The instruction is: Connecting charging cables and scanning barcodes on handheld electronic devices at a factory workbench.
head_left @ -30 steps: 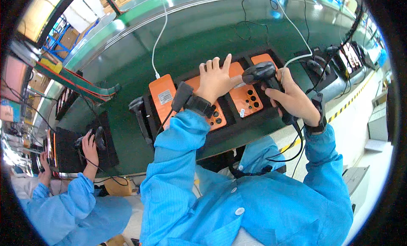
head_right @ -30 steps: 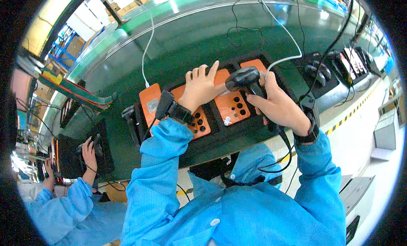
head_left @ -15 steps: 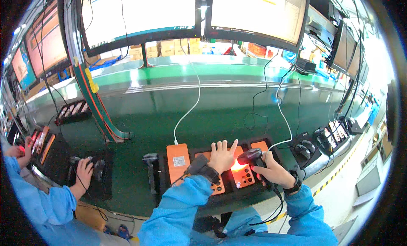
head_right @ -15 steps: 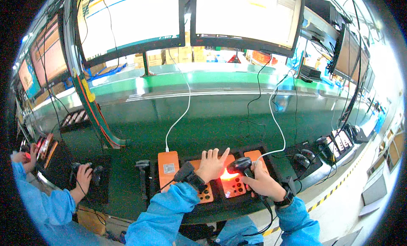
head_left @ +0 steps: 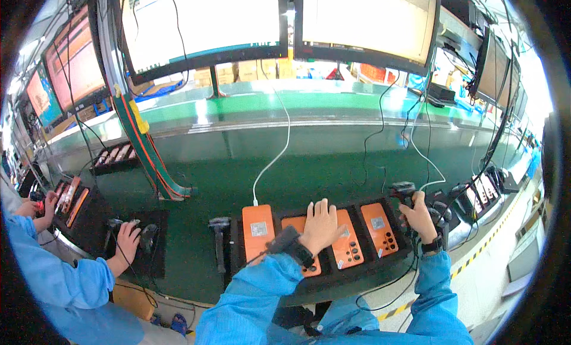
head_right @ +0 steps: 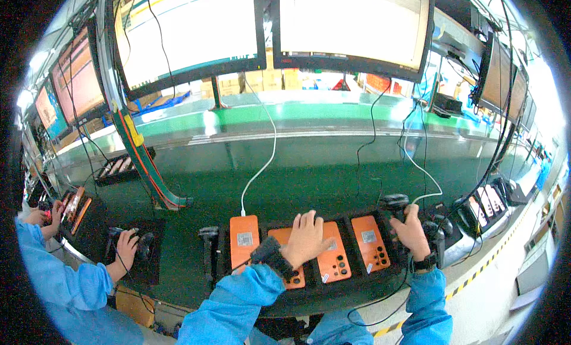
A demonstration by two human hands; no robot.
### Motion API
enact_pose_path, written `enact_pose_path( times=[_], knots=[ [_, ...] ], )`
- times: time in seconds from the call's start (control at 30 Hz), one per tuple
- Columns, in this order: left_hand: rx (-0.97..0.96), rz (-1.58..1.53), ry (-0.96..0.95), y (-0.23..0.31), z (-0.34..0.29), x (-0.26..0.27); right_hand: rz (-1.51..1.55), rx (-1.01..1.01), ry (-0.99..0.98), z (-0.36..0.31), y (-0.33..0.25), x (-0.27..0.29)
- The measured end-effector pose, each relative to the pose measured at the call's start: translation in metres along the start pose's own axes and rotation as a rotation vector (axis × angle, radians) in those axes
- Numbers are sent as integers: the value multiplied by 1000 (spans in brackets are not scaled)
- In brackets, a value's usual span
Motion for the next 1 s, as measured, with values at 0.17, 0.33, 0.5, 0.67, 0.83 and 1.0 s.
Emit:
enact_pose_path(
  times=[0.17, 0.33, 0.5, 0.67, 0.83, 1.0],
  knots=[
    [-3, 77, 26, 15, -1, 12, -159, 52, 167, 99, 172, 18],
    [70, -82, 47, 3, 4, -6, -124, 49, 181, 119, 205, 7],
    [70, -55, 65, 2, 1, -2, -253, 376, 480, 65, 120, 29],
    [16, 73, 49, 13, 4, 2, -119, 386, 113, 5, 51, 29],
    [40, -69, 129, -8, 18, -3, -227, 481, -67, -29, -12, 14],
    [153, -377, -28, -7, 23, 18, 110, 402, -360, -34, -47, -3]
  ],
)
Point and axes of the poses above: each hand's wrist, its own z-axis towards the middle knuckle, its own x-axis out of the back of the hand, y = z × x, the point moved 6 cm from there along z, towards the middle knuckle, and after that the axes turned 4 degrees about -z, right-handed, at the moved point
